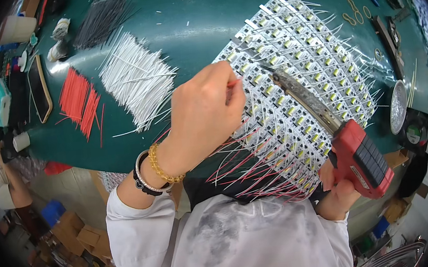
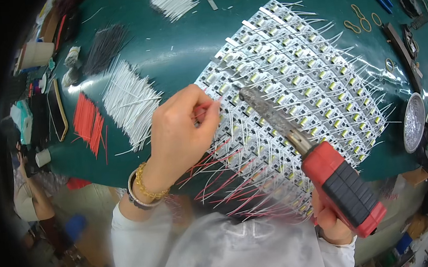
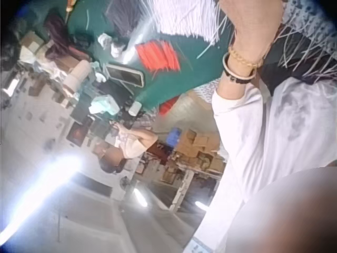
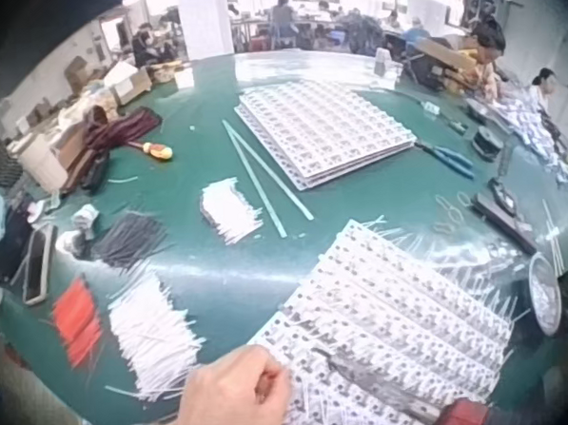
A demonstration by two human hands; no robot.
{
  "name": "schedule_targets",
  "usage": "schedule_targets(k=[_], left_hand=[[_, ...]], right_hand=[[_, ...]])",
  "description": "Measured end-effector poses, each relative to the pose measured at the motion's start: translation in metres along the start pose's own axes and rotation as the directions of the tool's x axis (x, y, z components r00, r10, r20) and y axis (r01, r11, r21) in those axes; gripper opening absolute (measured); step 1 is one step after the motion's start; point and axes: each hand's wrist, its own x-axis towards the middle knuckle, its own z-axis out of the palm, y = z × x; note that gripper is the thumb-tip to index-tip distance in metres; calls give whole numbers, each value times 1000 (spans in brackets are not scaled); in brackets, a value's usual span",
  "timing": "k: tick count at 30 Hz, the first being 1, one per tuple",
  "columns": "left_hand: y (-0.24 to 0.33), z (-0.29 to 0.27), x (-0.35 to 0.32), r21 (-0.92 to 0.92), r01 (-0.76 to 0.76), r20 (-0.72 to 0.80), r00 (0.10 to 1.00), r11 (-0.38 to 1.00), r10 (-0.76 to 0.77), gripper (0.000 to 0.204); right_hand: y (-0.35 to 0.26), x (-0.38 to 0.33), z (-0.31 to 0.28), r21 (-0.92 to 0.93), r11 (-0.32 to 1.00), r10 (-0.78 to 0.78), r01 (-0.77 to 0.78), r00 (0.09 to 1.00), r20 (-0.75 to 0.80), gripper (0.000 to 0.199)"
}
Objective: The person solders connecting red and white wires to the circuits of multiple individual LED lights arranged on a large manufacturing sheet matrix, using a soldering iron.
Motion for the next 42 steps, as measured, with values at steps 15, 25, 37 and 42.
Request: schedule_targets(k=[15,25,37,42], left_hand=[[1,8,3,95,18,-12,1000,995,-17,14],[-1,11,1,135,-19,-52,998,991,26,16],[-5,8,0,78,-67,-15,998,995,69,10],[3,-11,-1,-1,-91,16,996,996,91,8]], right_hand=[[12,0,0,105,983,152,-153,988,15,40],[18,-1,-10,-99,991,102,-95,992,74,49],[11,-6,-6,166,978,129,-130,992,15,62],[13,-29,-31,106,986,131,-126,991,-34,66]])
